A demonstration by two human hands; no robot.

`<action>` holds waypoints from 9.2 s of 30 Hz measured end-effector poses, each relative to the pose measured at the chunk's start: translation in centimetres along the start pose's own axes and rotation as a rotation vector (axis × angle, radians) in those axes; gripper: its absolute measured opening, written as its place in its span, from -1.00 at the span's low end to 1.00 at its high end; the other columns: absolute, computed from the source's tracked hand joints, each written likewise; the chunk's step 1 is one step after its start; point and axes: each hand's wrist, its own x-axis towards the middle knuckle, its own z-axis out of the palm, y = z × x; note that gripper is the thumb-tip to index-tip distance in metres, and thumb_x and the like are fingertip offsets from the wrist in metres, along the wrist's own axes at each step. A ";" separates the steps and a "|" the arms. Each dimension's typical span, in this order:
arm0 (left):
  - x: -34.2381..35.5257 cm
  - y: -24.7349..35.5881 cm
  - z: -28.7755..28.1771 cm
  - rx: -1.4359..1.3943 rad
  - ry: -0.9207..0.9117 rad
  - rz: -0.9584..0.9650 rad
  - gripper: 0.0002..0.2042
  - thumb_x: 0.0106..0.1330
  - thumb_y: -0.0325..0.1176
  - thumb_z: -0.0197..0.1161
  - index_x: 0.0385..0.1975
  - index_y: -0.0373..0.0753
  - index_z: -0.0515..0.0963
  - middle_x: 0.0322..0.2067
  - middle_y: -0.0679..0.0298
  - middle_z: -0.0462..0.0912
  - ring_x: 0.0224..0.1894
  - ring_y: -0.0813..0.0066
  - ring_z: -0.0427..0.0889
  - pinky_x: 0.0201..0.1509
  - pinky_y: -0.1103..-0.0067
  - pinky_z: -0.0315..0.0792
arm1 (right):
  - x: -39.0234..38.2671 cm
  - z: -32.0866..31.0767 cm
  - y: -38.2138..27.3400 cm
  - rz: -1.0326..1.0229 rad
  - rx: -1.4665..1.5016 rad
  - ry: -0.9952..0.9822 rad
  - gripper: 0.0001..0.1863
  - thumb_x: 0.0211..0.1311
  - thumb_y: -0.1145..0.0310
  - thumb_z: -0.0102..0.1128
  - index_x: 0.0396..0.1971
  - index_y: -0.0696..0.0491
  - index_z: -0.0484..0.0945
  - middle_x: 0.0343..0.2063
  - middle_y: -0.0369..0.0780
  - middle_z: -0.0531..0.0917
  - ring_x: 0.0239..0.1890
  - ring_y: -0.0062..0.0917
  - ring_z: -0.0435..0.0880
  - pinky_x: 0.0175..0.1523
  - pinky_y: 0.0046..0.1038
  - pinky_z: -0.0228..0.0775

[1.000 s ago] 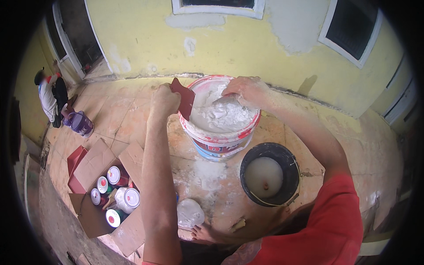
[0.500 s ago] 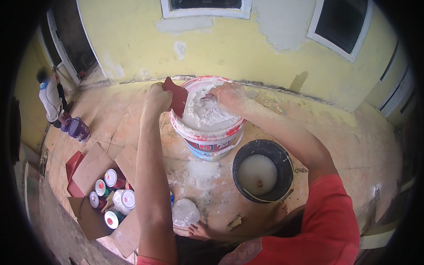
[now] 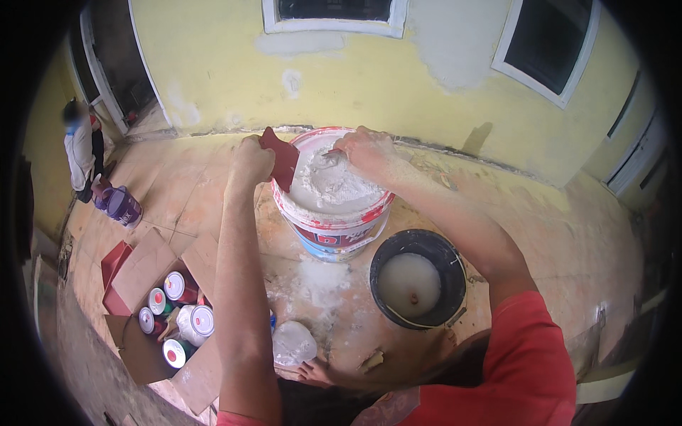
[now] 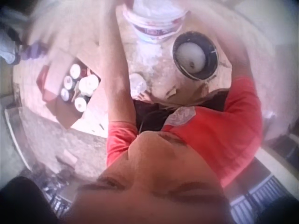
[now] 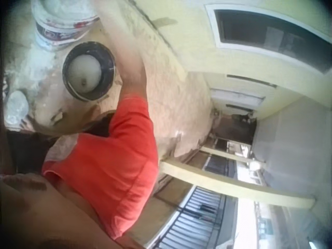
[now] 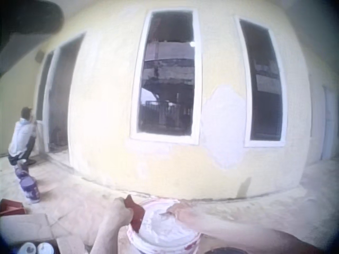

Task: The person mixes a white compound in a bucket using two red plastic trowels, then applies the mixture to a wall corner. The person uses the trowels to smooth the surface and transfer material between tools.

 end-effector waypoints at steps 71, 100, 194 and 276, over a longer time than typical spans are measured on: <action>-0.9 -0.4 2.3 0.143 0.077 0.084 -0.61 0.20 -0.37 0.22 0.02 -0.38 0.64 -0.07 -0.14 0.74 0.06 -0.06 0.72 0.18 0.23 0.56 | 2.9 0.9 1.3 0.072 0.120 -0.136 -0.53 0.23 0.28 0.20 0.15 0.06 0.62 -0.04 0.05 0.73 0.06 -0.10 0.72 0.15 -0.07 0.56; -0.3 0.2 2.8 0.076 0.020 0.076 -0.61 0.23 -0.33 0.26 0.01 -0.42 0.60 -0.02 -0.19 0.72 0.10 -0.13 0.69 0.20 0.18 0.56 | 8.2 3.6 6.5 0.668 0.733 -0.458 -0.54 0.16 0.25 0.55 0.04 0.13 0.70 -0.02 -0.11 0.73 -0.09 -0.35 0.69 -0.11 -0.25 0.52; -0.8 4.2 2.3 0.066 -0.094 0.254 -0.60 0.26 -0.31 0.22 0.00 -0.46 0.62 -0.11 -0.19 0.73 -0.03 -0.04 0.73 0.10 0.22 0.59 | -1.4 1.0 5.4 -0.250 0.037 -0.107 -0.52 0.17 0.44 0.22 0.12 -0.17 0.71 -0.08 -0.09 0.78 0.05 -0.13 0.73 0.21 -0.14 0.55; -0.6 0.5 -0.9 0.083 0.121 0.060 -0.59 0.25 -0.28 0.18 -0.01 -0.44 0.64 -0.04 -0.19 0.73 0.06 -0.05 0.72 0.14 0.23 0.58 | -1.3 1.6 -0.4 -0.060 0.151 -0.011 -0.68 0.26 0.38 0.17 -0.04 -0.13 0.77 -0.15 -0.19 0.77 0.02 -0.19 0.72 0.14 -0.11 0.58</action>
